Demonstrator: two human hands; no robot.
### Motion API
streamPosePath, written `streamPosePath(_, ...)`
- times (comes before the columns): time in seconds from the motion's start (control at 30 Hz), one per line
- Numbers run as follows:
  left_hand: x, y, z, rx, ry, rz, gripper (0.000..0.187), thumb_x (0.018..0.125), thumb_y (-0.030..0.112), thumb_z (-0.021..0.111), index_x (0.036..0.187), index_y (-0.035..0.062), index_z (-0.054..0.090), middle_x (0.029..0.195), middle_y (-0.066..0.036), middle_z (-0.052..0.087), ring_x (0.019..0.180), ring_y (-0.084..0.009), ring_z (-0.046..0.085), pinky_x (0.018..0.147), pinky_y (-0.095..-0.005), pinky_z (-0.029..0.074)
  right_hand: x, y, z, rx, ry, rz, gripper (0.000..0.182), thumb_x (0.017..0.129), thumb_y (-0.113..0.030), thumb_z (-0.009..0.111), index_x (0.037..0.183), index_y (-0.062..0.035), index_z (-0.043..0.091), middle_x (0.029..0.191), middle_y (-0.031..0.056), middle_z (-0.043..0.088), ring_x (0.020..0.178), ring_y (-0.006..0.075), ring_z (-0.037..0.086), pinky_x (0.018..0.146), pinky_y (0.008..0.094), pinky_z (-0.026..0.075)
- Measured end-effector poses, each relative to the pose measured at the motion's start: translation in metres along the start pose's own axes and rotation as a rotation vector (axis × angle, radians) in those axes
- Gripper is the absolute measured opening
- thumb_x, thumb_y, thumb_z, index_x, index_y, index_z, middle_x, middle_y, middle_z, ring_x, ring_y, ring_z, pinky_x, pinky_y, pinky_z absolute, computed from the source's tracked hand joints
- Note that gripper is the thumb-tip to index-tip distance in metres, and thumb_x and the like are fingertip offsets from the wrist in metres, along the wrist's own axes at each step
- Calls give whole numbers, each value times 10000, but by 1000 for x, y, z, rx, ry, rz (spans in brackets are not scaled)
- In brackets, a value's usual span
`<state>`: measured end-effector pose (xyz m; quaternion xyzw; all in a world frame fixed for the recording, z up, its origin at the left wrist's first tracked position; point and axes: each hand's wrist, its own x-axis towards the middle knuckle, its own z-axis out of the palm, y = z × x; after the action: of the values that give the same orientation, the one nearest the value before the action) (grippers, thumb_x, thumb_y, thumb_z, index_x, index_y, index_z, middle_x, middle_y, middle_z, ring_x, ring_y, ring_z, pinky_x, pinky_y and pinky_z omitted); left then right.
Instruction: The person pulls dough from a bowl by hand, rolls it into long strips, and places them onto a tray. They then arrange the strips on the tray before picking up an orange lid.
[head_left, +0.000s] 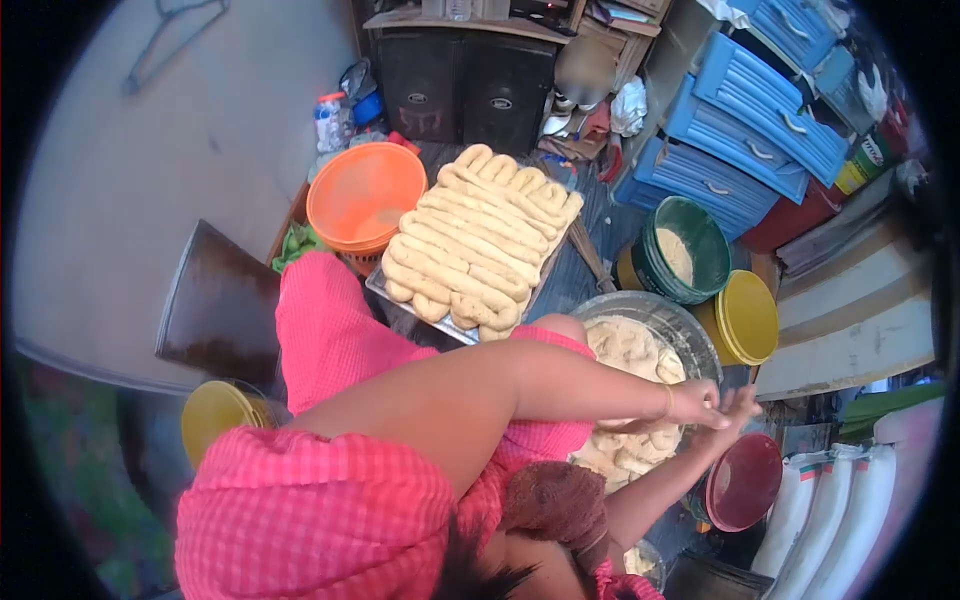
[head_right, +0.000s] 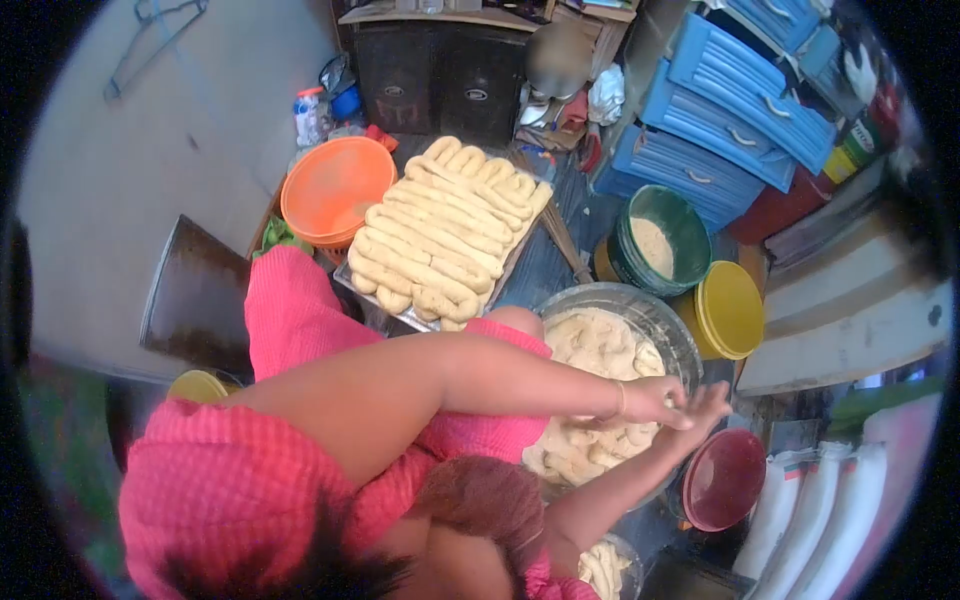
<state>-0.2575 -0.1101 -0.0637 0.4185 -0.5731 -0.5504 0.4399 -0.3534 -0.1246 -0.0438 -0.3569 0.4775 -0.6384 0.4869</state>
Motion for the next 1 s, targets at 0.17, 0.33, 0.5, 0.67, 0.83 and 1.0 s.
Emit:
streamPosePath(0.17,26,109,21,-371,247,313,330,764,325,672,747,22,543,658,-40,507,637,-131,478,553,-303,406,-51,-5,29,-4,49,-615,456,921,-324,387,1271,-34,362,1140,123,487,975,236,512,830,347,406)
streamPosePath(0.33,13,239,-18,-605,335,484,298,727,246,666,677,6,496,578,-67,496,423,-130,445,365,-322,357,-31,217,-81,-1076,-294,-388,374,725,-236,655,1007,0,583,994,236,578,985,355,539,843,398,417)
streamPosePath(0.5,25,175,-15,-355,292,262,330,718,271,671,658,-8,506,554,-94,514,452,-144,510,392,-317,397,-23,70,-41,-412,-609,-174,739,715,-183,711,1291,-1,286,1203,138,455,1059,268,496,902,355,388)
streamPosePath(0.67,14,173,20,-270,312,308,287,691,242,691,654,-8,553,543,-114,530,504,-176,527,509,-340,443,-31,28,14,-583,288,-876,526,721,-204,668,1143,-17,417,1092,156,522,982,238,538,834,348,422)
streamPosePath(0.83,1,267,-57,-586,384,654,206,693,176,651,656,6,540,520,-67,492,399,-161,466,370,-319,379,-43,203,-26,-906,-280,-208,291,759,-276,628,861,-9,573,677,135,579,712,300,579,652,372,449)
streamPosePath(1.0,5,196,-115,309,-229,-71,386,723,352,679,886,8,613,599,-80,554,491,-179,529,439,-318,424,-27,124,-32,-360,-490,313,197,779,-248,596,793,-57,550,557,13,489,501,118,509,449,237,377)
